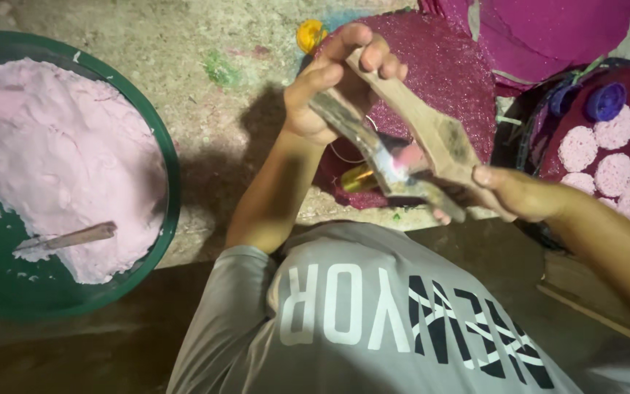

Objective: The person scoops pink paste from a green basin into a handheld metal mold and presses it onto a glittery pink circular tray. They repeat this process to form multiple round pink items on the tray.

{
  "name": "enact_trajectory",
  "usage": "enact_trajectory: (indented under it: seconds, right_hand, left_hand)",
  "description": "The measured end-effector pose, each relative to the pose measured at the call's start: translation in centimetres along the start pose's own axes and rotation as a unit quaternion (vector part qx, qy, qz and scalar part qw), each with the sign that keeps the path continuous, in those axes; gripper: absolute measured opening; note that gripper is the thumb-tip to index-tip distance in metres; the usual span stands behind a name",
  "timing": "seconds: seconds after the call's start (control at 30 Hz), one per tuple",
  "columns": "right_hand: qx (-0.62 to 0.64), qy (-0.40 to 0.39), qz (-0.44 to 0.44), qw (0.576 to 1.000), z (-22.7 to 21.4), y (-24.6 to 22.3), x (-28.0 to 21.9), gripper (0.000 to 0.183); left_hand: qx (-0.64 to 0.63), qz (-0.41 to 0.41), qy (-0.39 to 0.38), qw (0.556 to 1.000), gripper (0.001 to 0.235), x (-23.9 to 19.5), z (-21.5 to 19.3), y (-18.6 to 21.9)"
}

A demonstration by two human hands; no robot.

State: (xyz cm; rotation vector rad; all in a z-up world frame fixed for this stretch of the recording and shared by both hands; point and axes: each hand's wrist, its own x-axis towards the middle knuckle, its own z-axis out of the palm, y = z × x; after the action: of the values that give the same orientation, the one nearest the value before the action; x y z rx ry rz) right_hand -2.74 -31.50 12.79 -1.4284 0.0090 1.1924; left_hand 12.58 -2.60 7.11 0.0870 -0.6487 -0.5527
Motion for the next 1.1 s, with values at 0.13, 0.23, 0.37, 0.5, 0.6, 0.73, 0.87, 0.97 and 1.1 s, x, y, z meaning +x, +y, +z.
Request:
enact_trajectory:
  seconds: [0.13,0.23,0.37,0.5,0.6,0.73,0.87,0.97,1.1]
  right_hand:
    - [-0.118,0.108,0.091,0.983,-2.1,-2.5,0.1,0.087]
    - [-0.149,0.137,0.147,0.968,-2.0,-3.6,1.5,0.088]
    - [-0.201,0.177,0.144,0.953,-0.6,-4.2,3.8,0.091]
    - [-0.198,0.188,0.074,0.959,1.0,-4.2,5.5,0.083]
    - [-0.187,0.199,0.131,0.953,1.6,-4.4,5.4,0.083]
    - [-0.228,0.212,0.135,0.941,1.5,-5.1,4.3,0.082]
    - [-0.285,0.271,0.096,0.914,1.6,-5.6,4.1,0.073]
    - [-0.294,0.297,0.049,0.907,1.9,-5.8,5.2,0.065]
    - [-0.272,0.292,0.014,0.917,2.3,-5.3,6.9,0.061]
  left_hand:
    - [-0.067,0.074,0.050,0.994,0.023,0.4,-3.6,-1.3]
    - [-0.125,0.102,0.050,0.986,0.016,-0.1,-5.9,-1.5]
    - [-0.140,0.123,-0.043,0.982,0.030,-0.6,-8.2,-0.6]
    - [-0.131,0.134,-0.043,0.981,0.029,-1.8,-9.3,0.0]
    - [-0.148,0.140,-0.032,0.979,0.028,-2.4,-9.5,-1.0]
    - [-0.191,0.139,0.010,0.972,0.025,-2.3,-9.8,-3.3]
    - [-0.159,0.133,0.006,0.978,0.026,-0.7,-10.6,-3.6]
    - [-0.138,0.112,0.001,0.984,0.026,0.5,-11.0,-2.0]
    - [-0.083,0.105,0.017,0.991,0.026,0.4,-10.6,0.2]
